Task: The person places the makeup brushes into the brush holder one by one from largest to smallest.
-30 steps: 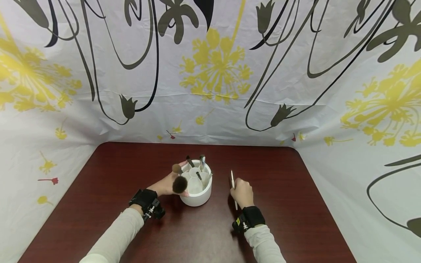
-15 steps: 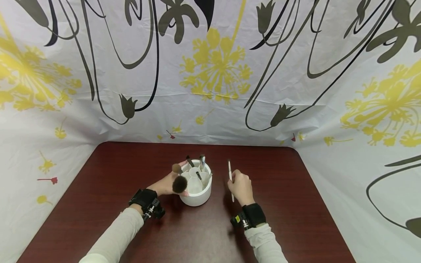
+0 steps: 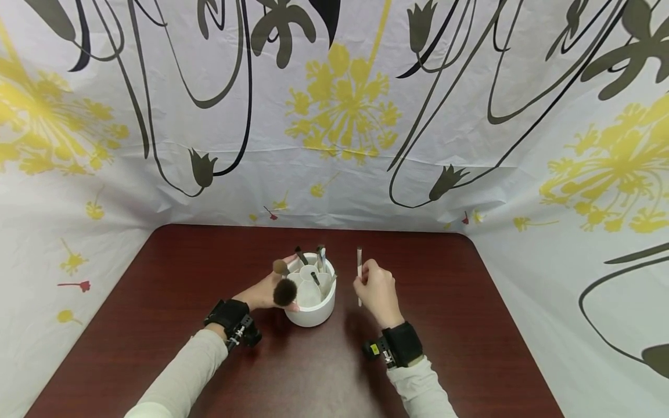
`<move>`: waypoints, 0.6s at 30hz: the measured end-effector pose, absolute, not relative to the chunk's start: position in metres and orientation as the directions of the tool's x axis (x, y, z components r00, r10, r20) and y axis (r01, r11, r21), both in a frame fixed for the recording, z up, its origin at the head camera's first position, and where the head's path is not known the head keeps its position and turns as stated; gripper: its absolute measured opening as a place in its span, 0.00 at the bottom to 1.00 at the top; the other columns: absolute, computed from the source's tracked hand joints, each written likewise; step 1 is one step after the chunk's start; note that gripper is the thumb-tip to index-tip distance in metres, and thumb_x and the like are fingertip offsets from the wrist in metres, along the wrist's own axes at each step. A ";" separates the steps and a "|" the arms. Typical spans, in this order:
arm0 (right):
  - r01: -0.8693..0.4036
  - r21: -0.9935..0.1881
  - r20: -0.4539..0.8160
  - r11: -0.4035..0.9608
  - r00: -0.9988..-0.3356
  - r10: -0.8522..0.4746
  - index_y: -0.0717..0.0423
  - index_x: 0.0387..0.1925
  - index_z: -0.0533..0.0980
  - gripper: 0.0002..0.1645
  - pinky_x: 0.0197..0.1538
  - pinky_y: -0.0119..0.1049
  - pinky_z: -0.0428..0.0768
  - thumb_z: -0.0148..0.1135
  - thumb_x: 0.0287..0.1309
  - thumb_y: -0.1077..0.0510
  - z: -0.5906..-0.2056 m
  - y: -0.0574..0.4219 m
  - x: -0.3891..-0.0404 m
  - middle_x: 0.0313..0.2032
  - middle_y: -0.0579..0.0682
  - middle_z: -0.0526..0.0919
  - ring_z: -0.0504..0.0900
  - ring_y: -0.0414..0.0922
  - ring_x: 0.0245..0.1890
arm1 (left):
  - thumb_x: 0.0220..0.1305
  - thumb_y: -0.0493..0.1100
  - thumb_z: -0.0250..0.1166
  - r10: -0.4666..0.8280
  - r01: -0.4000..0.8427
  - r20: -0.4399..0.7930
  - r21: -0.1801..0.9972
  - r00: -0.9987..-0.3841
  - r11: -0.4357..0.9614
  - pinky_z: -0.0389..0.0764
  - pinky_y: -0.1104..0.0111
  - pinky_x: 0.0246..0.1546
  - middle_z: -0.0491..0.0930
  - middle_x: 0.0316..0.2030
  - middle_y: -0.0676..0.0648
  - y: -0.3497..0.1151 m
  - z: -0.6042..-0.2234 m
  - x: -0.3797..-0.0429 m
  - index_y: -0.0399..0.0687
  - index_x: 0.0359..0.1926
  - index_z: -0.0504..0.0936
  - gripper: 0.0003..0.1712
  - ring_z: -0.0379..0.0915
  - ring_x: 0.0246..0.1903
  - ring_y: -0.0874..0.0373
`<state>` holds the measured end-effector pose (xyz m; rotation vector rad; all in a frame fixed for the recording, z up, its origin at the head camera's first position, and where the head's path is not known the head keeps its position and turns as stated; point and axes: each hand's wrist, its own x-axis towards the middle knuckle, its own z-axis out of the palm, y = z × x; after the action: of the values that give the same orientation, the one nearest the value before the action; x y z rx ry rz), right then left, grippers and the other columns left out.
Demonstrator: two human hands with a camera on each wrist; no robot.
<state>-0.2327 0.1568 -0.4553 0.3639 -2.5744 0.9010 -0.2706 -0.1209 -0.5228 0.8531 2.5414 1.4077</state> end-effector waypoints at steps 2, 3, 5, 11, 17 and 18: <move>-0.383 -0.533 0.457 0.754 -0.881 -0.123 0.61 0.31 0.72 0.08 0.26 0.35 0.74 0.61 0.46 0.66 -0.451 0.155 -0.231 0.24 0.51 0.79 0.76 0.42 0.22 | 0.31 0.55 0.78 0.525 0.418 0.165 0.811 -0.835 0.410 0.55 0.51 0.61 0.47 0.68 0.40 -0.121 -0.523 -0.271 0.44 0.70 0.40 0.71 0.47 0.65 0.47; -0.392 -0.532 0.466 0.750 -0.875 -0.127 0.61 0.31 0.72 0.08 0.26 0.35 0.74 0.61 0.46 0.66 -0.449 0.153 -0.230 0.24 0.51 0.79 0.76 0.41 0.22 | 0.31 0.55 0.78 0.526 0.421 0.168 0.810 -0.834 0.409 0.56 0.51 0.61 0.47 0.68 0.39 -0.121 -0.523 -0.271 0.44 0.70 0.40 0.71 0.47 0.65 0.47; -0.407 -0.527 0.478 0.746 -0.868 -0.136 0.61 0.32 0.72 0.08 0.25 0.34 0.74 0.60 0.47 0.67 -0.446 0.151 -0.229 0.24 0.51 0.79 0.76 0.41 0.22 | 0.31 0.54 0.78 0.527 0.423 0.170 0.809 -0.833 0.408 0.55 0.51 0.61 0.47 0.68 0.39 -0.122 -0.523 -0.270 0.44 0.70 0.40 0.71 0.47 0.65 0.46; -0.456 -0.522 0.517 0.721 -0.841 -0.158 0.62 0.33 0.71 0.09 0.26 0.33 0.76 0.60 0.46 0.68 -0.439 0.145 -0.224 0.26 0.52 0.80 0.78 0.41 0.23 | 0.32 0.49 0.79 0.522 0.429 0.178 0.806 -0.834 0.409 0.56 0.51 0.60 0.46 0.68 0.38 -0.122 -0.524 -0.270 0.43 0.69 0.40 0.70 0.47 0.65 0.46; -0.489 -0.527 0.540 0.695 -0.824 -0.170 0.61 0.31 0.71 0.09 0.27 0.32 0.77 0.61 0.45 0.69 -0.433 0.137 -0.221 0.25 0.51 0.80 0.79 0.41 0.24 | 0.32 0.46 0.79 0.521 0.430 0.182 0.806 -0.834 0.406 0.56 0.51 0.60 0.46 0.68 0.37 -0.121 -0.522 -0.270 0.42 0.69 0.41 0.69 0.47 0.65 0.45; -0.490 -0.530 0.538 0.692 -0.825 -0.172 0.60 0.31 0.71 0.09 0.27 0.32 0.77 0.61 0.45 0.69 -0.433 0.136 -0.220 0.25 0.51 0.80 0.79 0.40 0.24 | 0.32 0.47 0.79 0.520 0.427 0.179 0.806 -0.835 0.409 0.56 0.51 0.60 0.46 0.68 0.38 -0.121 -0.522 -0.270 0.42 0.69 0.41 0.69 0.47 0.65 0.45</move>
<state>-0.2203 0.1357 -0.4327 0.5106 -2.4500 0.9504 -0.2696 -0.1208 -0.5218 0.8609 2.5522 1.4134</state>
